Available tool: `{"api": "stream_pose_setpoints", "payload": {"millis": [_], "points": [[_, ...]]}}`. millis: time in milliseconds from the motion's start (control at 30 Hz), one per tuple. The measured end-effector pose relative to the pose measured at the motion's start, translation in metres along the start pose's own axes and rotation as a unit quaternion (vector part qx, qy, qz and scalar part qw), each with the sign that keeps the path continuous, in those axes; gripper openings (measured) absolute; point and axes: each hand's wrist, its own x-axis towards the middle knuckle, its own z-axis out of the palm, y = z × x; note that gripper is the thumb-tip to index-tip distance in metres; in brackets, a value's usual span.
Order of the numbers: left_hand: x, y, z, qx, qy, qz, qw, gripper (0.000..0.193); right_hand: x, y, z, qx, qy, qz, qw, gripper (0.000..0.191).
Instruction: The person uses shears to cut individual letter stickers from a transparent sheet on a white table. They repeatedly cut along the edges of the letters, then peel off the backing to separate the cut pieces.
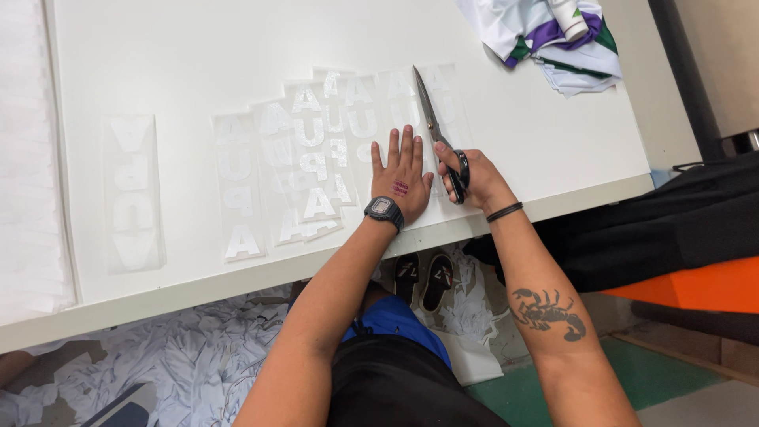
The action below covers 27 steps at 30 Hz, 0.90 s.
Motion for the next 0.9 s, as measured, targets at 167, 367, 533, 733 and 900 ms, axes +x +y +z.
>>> {"api": "stream_pose_setpoints", "payload": {"millis": [167,367,533,733,900], "points": [[0.0,0.001,0.001,-0.009,-0.005,-0.005,1.0,0.072,0.01,-0.012,0.003,0.01,-0.018,-0.017,1.0,0.053],[-0.002,-0.012,-0.002,0.023,-0.017,0.002,1.0,0.075,-0.019,0.038,-0.039,0.104,-0.084,-0.112,0.985,0.052],[0.01,-0.02,-0.01,0.036,-0.023,0.012,0.999,0.079,-0.094,0.123,-0.085,0.133,-0.074,-0.161,0.975,0.056],[0.027,0.012,-0.004,0.027,-0.034,0.077,0.996,0.088,-0.149,0.191,-0.095,0.088,-0.03,-0.089,0.992,0.05],[0.019,-0.009,0.0,0.045,-0.056,0.08,0.994,0.087,-0.188,0.222,-0.082,0.067,-0.008,0.032,0.997,0.045]]}}
